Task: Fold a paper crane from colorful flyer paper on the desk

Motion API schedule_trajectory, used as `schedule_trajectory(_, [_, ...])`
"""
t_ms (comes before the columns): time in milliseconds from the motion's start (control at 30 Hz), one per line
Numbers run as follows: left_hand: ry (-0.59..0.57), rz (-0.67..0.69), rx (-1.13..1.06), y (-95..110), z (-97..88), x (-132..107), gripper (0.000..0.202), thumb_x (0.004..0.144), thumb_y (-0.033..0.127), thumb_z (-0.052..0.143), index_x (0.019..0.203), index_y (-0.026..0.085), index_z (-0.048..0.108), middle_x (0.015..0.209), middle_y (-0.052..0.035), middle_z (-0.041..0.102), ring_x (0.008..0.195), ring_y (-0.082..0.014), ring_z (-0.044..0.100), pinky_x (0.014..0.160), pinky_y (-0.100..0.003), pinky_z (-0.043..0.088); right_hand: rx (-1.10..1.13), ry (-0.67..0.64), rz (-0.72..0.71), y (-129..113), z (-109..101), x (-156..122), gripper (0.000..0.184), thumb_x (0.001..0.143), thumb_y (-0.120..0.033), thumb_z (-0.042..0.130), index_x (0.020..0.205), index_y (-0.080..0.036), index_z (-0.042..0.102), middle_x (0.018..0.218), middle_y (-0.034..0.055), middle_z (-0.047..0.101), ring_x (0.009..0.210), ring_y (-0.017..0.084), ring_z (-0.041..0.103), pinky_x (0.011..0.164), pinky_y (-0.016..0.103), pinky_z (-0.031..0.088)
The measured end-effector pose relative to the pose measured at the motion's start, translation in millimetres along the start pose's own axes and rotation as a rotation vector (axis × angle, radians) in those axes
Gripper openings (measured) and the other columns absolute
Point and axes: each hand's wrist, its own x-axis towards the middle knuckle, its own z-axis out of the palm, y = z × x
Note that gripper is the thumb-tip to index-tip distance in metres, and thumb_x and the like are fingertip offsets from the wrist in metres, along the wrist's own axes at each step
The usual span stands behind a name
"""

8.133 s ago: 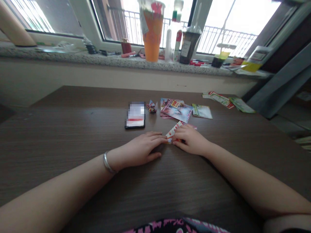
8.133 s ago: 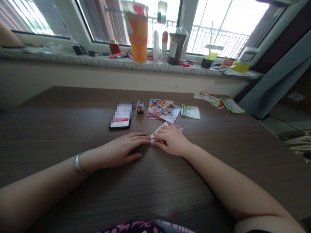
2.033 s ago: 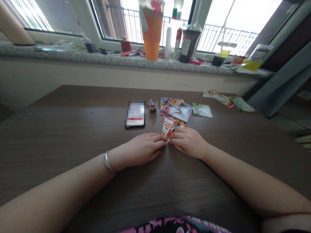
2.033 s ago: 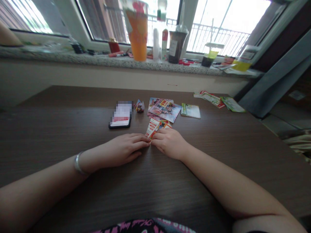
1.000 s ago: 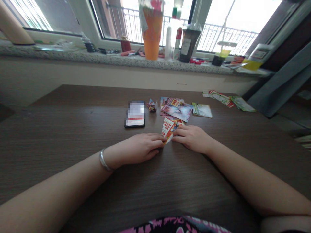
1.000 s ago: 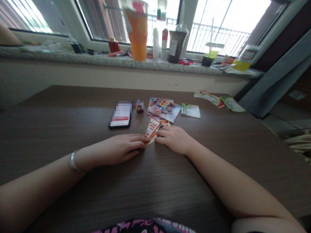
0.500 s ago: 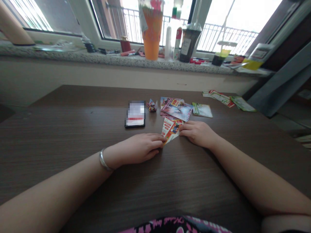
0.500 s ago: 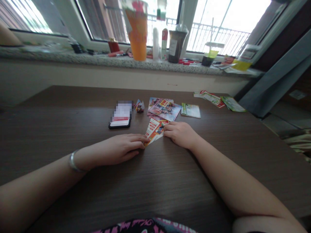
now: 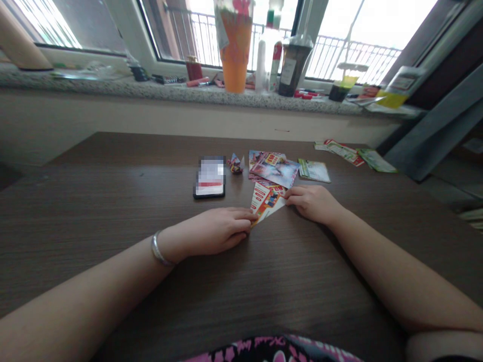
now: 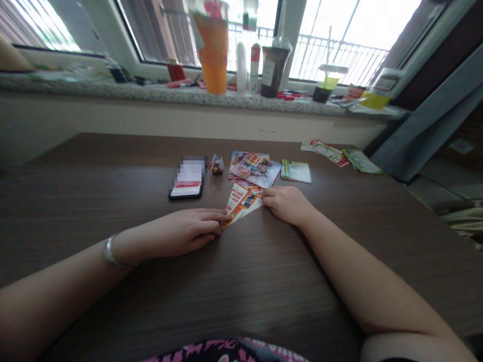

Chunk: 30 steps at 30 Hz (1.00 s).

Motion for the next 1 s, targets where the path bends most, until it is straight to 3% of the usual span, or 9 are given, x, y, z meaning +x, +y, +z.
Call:
schedule_trajectory(300, [-0.006,-0.006,-0.057,-3,0.6,-1,0.020,0.093,0.017,0.047,0.100,0.019,0.066,0.135,-0.0057,0.057,0.127,-0.0200,0.050,0.110,-0.034,0.040,-0.010,-0.008,0.093,2,-2,-1,0.025,0.087,-0.014,0.049,0.081,-0.023,0.071,0.087,0.0005,0.073,0.076,0.017,0.065,0.064,0.027,0.042])
schedule_trajectory(500, [-0.020,0.002,-0.134,-8,0.3,-1,0.025,0.096,0.022,0.043,0.105,0.020,0.067,0.135,-0.0058,0.058,0.129,-0.0191,0.049,0.111,-0.035,0.040,0.036,0.006,0.119,4,2,-4,0.028,0.085,-0.010,0.046,0.079,-0.022,0.071,0.089,0.0007,0.073,0.078,0.016,0.064,0.069,0.027,0.042])
schedule_trajectory(667, [-0.018,0.021,-0.188,-12,-0.3,-1,0.024,0.095,0.020,0.046,0.098,0.019,0.070,0.135,-0.0065,0.058,0.130,-0.0194,0.049,0.109,-0.034,0.040,-0.013,-0.072,0.119,-2,-2,-2,0.027,0.086,-0.011,0.045,0.083,-0.020,0.070,0.083,0.0030,0.070,0.078,0.017,0.062,0.068,0.028,0.040])
schedule_trajectory(900, [0.051,0.097,-0.166,-7,-4.0,1,0.018,0.089,0.016,0.054,0.087,0.022,0.071,0.120,-0.0028,0.067,0.114,-0.0208,0.058,0.100,-0.035,0.044,-0.063,-0.083,0.295,-22,-6,6,0.022,0.091,-0.023,0.045,0.088,-0.017,0.067,0.087,0.0070,0.069,0.081,0.021,0.061,0.069,0.030,0.039])
schedule_trajectory(1000, [0.075,0.091,-0.144,-1,-3.4,3,0.017,0.088,0.016,0.054,0.093,0.022,0.069,0.109,-0.0030,0.070,0.103,-0.0197,0.061,0.095,-0.035,0.045,-0.007,-0.066,0.352,-27,-10,11,0.027,0.094,-0.031,0.044,0.098,-0.018,0.067,0.093,0.0084,0.069,0.086,0.022,0.061,0.073,0.031,0.041])
